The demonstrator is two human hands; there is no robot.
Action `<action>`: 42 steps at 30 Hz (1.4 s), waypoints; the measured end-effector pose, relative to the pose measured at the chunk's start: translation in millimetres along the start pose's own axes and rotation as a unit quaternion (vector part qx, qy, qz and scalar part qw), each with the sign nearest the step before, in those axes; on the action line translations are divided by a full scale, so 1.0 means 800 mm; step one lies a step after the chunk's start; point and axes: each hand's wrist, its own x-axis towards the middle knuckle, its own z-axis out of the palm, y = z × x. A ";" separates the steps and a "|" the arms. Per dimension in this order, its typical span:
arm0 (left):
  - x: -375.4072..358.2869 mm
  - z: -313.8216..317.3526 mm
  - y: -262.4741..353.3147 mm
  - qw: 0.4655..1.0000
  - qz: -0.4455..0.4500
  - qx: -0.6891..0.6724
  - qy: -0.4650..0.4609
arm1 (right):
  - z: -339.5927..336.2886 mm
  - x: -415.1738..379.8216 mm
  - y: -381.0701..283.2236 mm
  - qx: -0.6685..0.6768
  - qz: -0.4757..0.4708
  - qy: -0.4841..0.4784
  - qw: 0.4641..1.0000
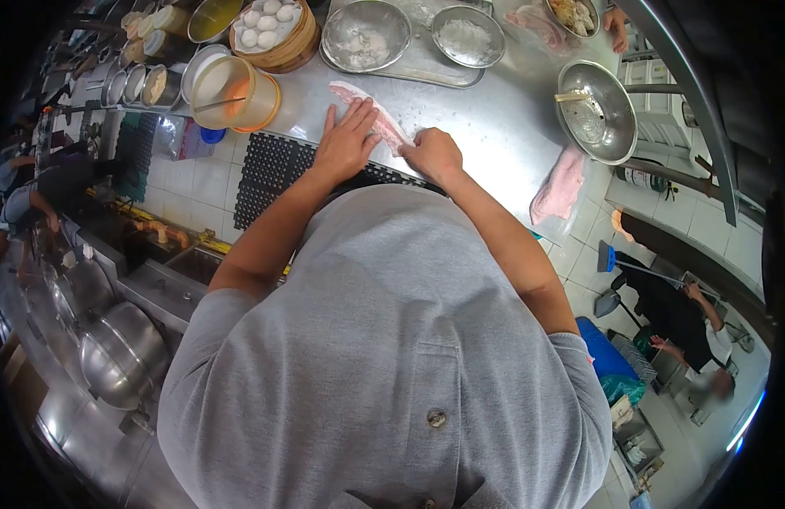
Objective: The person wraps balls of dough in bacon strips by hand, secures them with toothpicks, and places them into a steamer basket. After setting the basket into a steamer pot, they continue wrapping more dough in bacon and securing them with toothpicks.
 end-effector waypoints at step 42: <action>-0.103 -0.260 -0.091 0.945 -0.104 -0.246 0.187 | -0.063 0.192 -0.335 0.217 -0.120 0.043 0.968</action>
